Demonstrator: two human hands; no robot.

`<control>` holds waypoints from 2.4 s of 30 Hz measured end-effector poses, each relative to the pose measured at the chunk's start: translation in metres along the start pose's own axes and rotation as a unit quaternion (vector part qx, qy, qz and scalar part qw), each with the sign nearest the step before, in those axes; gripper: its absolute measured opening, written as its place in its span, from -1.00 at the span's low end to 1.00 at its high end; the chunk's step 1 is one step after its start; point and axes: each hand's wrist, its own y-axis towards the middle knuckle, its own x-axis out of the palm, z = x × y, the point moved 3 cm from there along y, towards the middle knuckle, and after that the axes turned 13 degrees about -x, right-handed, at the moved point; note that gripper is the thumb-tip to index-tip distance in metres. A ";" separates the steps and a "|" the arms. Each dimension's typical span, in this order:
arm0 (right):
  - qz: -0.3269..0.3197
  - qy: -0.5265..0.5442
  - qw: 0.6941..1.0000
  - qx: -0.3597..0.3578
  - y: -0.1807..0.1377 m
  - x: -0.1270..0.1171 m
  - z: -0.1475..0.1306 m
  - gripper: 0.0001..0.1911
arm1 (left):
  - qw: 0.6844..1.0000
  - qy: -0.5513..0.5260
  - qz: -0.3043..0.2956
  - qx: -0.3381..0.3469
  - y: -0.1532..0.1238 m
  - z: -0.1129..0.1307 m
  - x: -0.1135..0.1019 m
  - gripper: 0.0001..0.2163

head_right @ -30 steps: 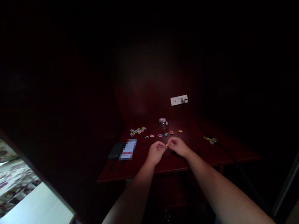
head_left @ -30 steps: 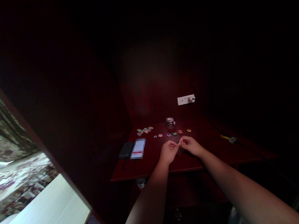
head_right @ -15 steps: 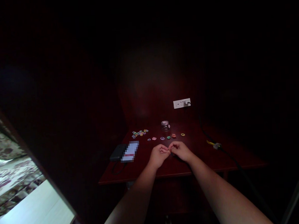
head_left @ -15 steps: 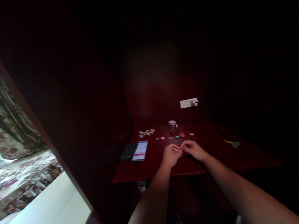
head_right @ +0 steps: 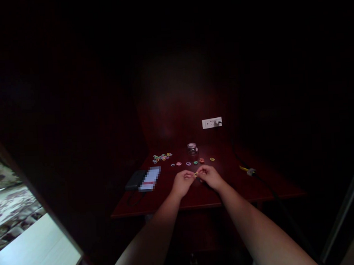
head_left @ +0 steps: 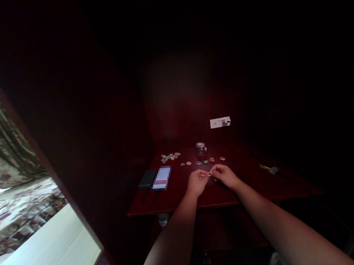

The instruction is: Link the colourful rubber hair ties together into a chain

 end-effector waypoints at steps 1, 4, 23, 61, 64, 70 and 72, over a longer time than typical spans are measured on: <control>0.002 0.007 1.000 0.002 0.000 0.000 0.000 -0.75 | 1.000 0.007 0.003 -0.002 0.000 0.000 0.000 -0.86; 0.006 0.021 1.000 0.006 -0.001 -0.001 -0.002 -0.75 | 1.000 0.018 0.010 0.000 0.000 0.002 -0.001 -0.86; -0.010 -0.016 1.000 0.018 -0.003 -0.002 -0.005 -0.73 | 1.000 -0.015 0.008 0.022 -0.006 0.012 -0.002 -0.88; -0.023 -0.027 0.999 -0.014 -0.003 -0.001 -0.011 -0.68 | 1.000 -0.004 -0.028 0.003 -0.008 0.013 -0.001 -0.86; -0.020 -0.045 0.999 -0.018 -0.003 -0.001 -0.011 -0.68 | 1.000 -0.002 -0.023 0.002 -0.007 0.012 -0.001 -0.86; -0.019 -0.039 0.999 -0.009 -0.004 -0.002 -0.007 -0.67 | 1.000 0.003 -0.005 0.015 -0.006 0.012 -0.002 -0.87; -0.022 -0.043 0.999 -0.010 -0.004 -0.001 -0.006 -0.67 | 1.000 0.011 -0.001 0.010 -0.006 0.012 -0.002 -0.87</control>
